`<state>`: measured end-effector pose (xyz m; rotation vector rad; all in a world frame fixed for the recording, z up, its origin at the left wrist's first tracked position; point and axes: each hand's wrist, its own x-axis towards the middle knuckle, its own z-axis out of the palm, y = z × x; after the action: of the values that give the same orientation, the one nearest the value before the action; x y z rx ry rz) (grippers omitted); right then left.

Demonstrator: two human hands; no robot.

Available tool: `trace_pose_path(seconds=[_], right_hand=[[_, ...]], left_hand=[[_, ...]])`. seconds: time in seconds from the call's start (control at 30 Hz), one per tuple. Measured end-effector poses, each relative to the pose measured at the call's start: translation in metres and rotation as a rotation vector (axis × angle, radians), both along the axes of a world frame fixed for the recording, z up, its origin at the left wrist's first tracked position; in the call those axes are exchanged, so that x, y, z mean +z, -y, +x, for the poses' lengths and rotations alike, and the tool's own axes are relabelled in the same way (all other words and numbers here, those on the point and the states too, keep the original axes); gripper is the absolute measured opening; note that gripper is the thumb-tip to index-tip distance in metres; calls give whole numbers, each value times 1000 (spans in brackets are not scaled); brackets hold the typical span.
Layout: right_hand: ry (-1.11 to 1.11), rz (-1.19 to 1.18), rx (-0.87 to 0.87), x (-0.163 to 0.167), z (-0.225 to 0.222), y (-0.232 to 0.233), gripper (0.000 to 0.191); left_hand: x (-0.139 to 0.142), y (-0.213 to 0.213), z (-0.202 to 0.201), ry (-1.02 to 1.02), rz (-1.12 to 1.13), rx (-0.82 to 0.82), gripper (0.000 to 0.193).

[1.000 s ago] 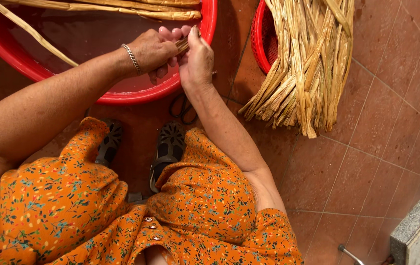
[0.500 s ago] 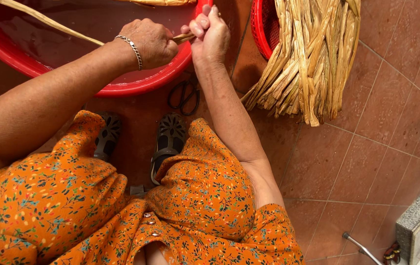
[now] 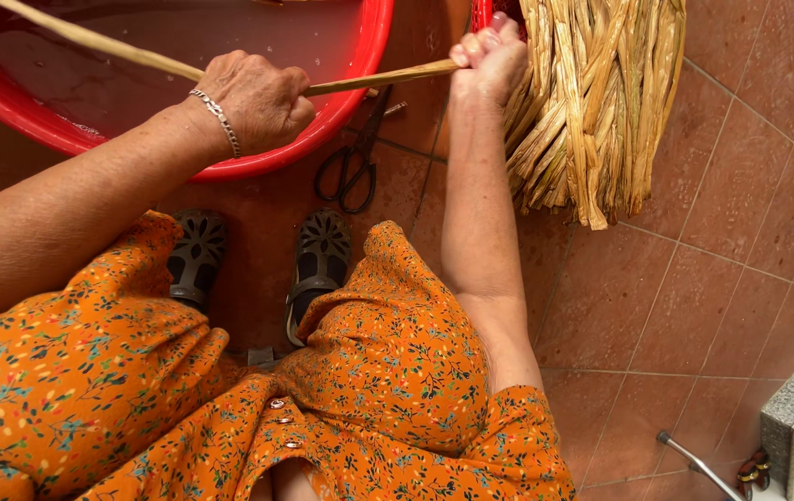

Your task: The person sits on a tiled floor and soaks dried palm leaf strips in a red basin of water, dipping and pulling each strip through the water and folding some strips before setting them aside. They work through the pile of strips one at a time, wetting them in the basin.

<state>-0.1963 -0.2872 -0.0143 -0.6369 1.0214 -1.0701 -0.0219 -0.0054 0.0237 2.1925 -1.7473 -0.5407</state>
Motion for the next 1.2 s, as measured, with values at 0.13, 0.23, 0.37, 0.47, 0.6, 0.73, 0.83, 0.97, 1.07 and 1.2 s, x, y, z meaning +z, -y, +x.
trace_pose_path(seconds=[0.13, 0.23, 0.37, 0.47, 0.6, 0.73, 0.83, 0.97, 1.07, 1.2], right_hand=[[51, 25, -8, 4, -18, 20, 21], [-4, -18, -129, 11, -43, 35, 19], [-54, -30, -268, 23, -84, 57, 20], [-73, -73, -303, 24, -110, 71, 17], [-51, -78, -432, 26, -149, 96, 18], [-95, -112, -549, 38, -196, 120, 16], [-96, -171, -545, 43, -212, 127, 13], [-24, -213, -310, 48, -165, 104, 21], [-228, -377, 61, 44, -89, 63, 20], [-188, -337, 446, 26, 1, -19, 36]], left_hand=[[1, -3, 2, -1, 86, 2, 30], [0, -17, 7, 51, 77, -8, 28], [-8, -51, 23, 141, -91, -6, 23], [-19, -61, 31, 142, -15, -17, 22], [-26, -78, 48, 193, -143, -57, 21], [-35, -111, 72, 254, -115, -38, 25], [-50, -130, 94, 339, -36, -30, 27], [-67, -155, 133, 553, 63, 36, 28], [-68, -165, 155, 807, 215, 135, 17], [-66, -152, 147, 880, 276, 37, 15]])
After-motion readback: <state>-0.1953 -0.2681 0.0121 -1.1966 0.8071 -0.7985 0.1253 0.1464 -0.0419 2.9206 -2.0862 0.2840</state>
